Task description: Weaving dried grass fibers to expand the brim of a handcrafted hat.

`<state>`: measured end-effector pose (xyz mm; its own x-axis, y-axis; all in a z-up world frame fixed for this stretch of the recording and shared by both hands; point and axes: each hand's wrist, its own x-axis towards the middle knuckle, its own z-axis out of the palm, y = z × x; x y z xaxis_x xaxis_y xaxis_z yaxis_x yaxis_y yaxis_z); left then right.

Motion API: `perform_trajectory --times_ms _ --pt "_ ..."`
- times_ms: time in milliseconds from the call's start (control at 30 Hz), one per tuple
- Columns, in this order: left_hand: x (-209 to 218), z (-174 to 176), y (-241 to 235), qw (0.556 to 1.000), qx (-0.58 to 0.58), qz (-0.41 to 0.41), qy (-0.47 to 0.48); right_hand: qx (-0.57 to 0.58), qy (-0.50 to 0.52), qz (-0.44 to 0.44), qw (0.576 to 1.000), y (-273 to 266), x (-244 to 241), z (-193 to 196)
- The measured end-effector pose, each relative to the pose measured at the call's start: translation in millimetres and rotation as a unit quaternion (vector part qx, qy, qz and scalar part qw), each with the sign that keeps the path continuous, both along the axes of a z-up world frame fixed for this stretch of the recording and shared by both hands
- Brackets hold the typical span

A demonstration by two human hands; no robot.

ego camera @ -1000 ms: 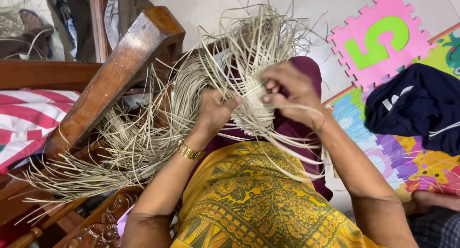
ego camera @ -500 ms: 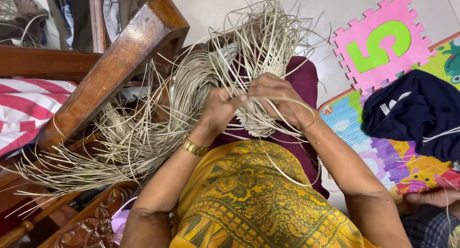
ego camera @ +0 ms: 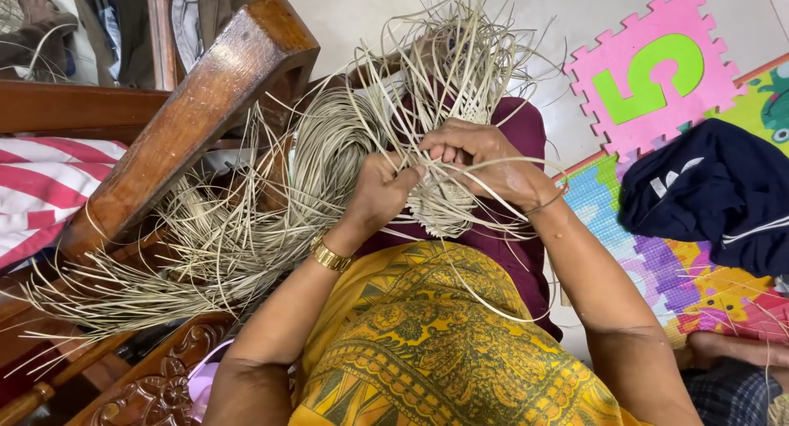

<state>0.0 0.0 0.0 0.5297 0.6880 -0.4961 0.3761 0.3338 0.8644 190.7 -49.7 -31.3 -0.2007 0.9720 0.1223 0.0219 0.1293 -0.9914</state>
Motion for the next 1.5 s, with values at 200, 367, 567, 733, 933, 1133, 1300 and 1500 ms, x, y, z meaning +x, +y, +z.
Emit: perform_trajectory --times_ms 200,367,567,733,933,1133,1300,1500 --pt "2.8 6.9 5.0 1.0 -0.018 -0.009 -0.021 0.044 -0.006 -0.082 0.996 -15.1 -10.0 -27.9" --pt "2.7 5.3 1.4 0.999 -0.01 -0.029 -0.009 0.041 0.013 -0.104 0.994 -19.9 -12.9 -39.5" --pt "6.4 5.0 3.6 0.999 -0.047 0.02 0.012 0.09 -0.03 -0.051 0.994 -20.8 -10.9 -8.8" --pt "15.1 -28.4 -20.5 0.932 0.345 -0.09 0.061 0.162 -0.074 -0.15 0.973 -16.0 -8.8 -18.5" --pt "11.5 -13.2 -14.4 0.998 0.062 0.033 0.002 0.162 -0.042 -0.174 0.97 -11.1 -13.6 -29.5" --pt "20.3 8.4 -5.6 0.999 0.006 0.054 -0.005 0.02 -0.047 -0.084 0.995 -12.6 -1.2 -0.6" --pt "17.0 10.6 0.5 0.999 -0.021 0.045 0.02 0.01 -0.043 -0.087 0.995 -8.8 1.9 -14.7" --pt "10.0 1.0 12.5 0.998 -0.04 0.037 0.007 -0.059 -0.004 -0.099 0.993 -14.7 2.8 -14.8"
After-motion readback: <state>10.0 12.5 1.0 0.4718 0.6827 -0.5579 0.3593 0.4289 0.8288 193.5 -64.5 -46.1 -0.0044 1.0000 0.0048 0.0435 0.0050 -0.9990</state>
